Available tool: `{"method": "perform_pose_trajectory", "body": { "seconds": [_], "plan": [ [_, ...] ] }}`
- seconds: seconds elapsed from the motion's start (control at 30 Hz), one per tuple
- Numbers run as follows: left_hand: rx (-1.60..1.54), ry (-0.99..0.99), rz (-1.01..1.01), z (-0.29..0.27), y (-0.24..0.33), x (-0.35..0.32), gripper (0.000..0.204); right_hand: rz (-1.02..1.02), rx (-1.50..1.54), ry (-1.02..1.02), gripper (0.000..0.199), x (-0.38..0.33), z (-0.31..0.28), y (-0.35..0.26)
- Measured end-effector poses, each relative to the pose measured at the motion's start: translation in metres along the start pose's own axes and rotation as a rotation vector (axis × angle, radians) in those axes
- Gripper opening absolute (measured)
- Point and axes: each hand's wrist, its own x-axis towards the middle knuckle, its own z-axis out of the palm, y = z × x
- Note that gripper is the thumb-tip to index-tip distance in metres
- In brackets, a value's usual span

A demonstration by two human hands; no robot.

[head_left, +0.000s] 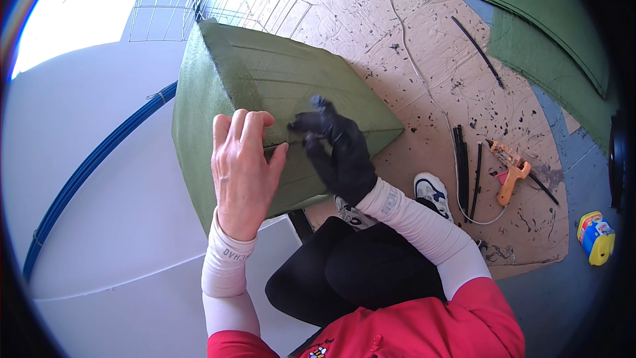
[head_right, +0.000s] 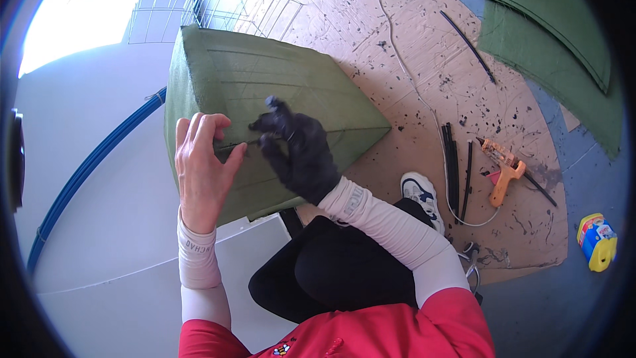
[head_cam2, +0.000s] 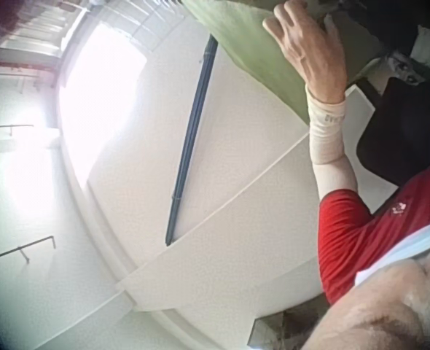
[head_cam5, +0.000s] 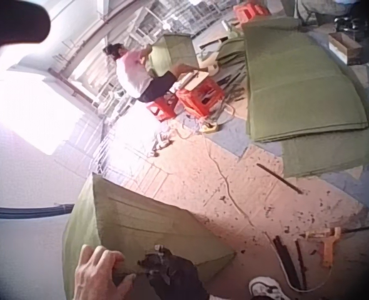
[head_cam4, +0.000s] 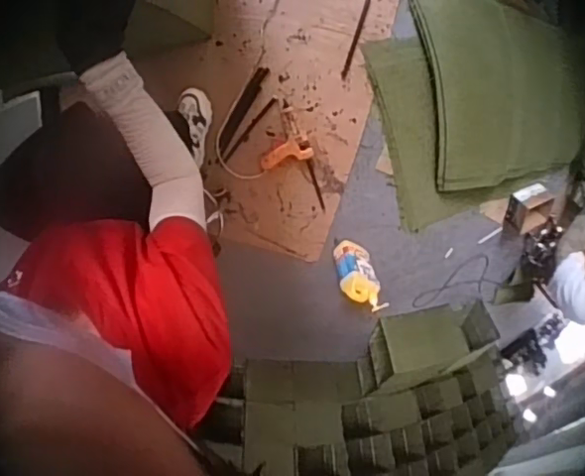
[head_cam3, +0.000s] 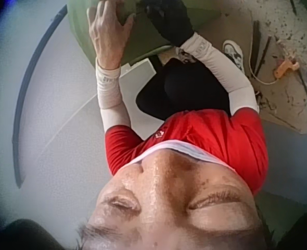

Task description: The person aligns the green fabric covering a frame by hand, applies hot glue along the edges using a glue gun, and presses the fabric down by hand to secure it.

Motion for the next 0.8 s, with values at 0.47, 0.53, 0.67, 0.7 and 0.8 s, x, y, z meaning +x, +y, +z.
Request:
{"method": "perform_pose_trajectory", "body": {
  "seconds": [0.47,0.53,0.67,0.7,0.8],
  "plan": [
    [0.048,0.122,-0.045,0.014,0.004,-0.011,0.05,0.204,0.418,-0.087,0.041,0.039,-0.006,-0.009],
    [0.024,0.163,-0.053,0.018,0.002,-0.013,0.054,0.226,0.447,-0.167,0.04,0.053,-0.012,-0.013],
    [-0.037,0.235,-0.063,0.024,0.002,-0.014,0.067,0.306,0.635,-0.344,0.037,0.07,-0.015,-0.009],
    [-0.042,0.236,-0.062,0.026,0.002,-0.014,0.067,0.307,0.63,-0.344,0.037,0.073,-0.014,-0.003],
    [-0.057,0.261,-0.06,0.03,0.002,-0.015,0.071,0.246,0.675,-0.422,0.04,0.078,-0.008,0.011]
  ]
}}
